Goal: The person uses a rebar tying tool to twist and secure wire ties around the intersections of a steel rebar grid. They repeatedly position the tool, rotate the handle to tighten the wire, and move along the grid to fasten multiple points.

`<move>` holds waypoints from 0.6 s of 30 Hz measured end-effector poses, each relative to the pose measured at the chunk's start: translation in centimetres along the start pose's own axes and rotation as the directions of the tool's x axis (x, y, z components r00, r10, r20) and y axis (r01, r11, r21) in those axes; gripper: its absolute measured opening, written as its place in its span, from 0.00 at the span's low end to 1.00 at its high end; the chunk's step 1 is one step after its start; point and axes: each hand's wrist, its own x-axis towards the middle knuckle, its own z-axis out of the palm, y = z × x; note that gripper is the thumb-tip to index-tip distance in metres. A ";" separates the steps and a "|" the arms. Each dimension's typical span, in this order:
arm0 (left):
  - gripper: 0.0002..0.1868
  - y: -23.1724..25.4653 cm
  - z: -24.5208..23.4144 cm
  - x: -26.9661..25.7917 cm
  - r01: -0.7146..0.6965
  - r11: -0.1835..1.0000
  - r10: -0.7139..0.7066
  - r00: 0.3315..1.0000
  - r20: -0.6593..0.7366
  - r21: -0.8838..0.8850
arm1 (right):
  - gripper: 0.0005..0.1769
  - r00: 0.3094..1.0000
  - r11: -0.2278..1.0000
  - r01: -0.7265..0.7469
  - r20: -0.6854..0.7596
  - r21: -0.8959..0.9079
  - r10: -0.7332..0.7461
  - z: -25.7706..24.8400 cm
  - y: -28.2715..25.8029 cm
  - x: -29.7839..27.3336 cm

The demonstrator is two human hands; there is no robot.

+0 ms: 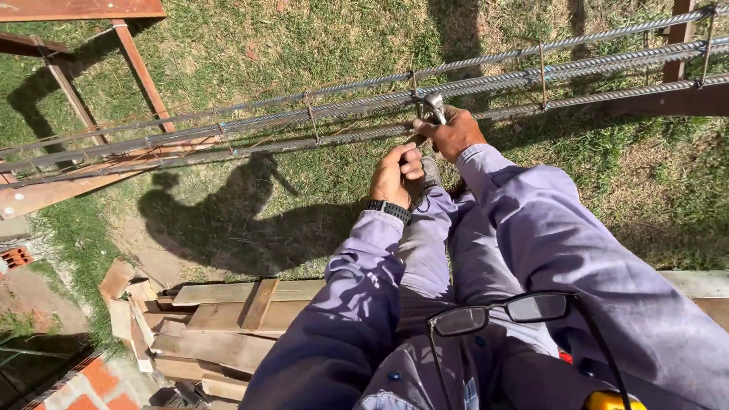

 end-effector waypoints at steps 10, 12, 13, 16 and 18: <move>0.08 1.3 0.1 0.4 -0.024 0.944 0.066 0.991 -0.118 0.328 | 0.12 0.957 0.962 0.257 0.110 0.097 -0.267 -9.0 5.0 -14.1; 0.10 2.3 0.6 0.4 -0.018 0.930 0.066 0.991 -0.120 0.366 | 0.14 0.979 0.982 0.166 0.103 0.090 -0.175 -9.1 9.3 -16.7; 0.11 2.7 1.0 0.4 -0.028 0.920 0.074 0.992 -0.103 0.390 | 0.18 0.991 0.995 0.093 0.097 0.031 -0.096 -9.2 10.3 -17.5; 0.11 1.7 0.9 -0.7 -0.012 0.916 0.059 0.993 -0.104 0.402 | 0.16 0.991 0.999 -0.024 0.128 -0.022 0.027 -9.8 8.8 -22.0; 0.11 2.4 1.3 -0.7 -0.012 0.915 0.061 0.992 -0.108 0.404 | 0.11 0.985 0.999 -0.039 0.166 -0.005 0.039 -9.1 7.5 -22.0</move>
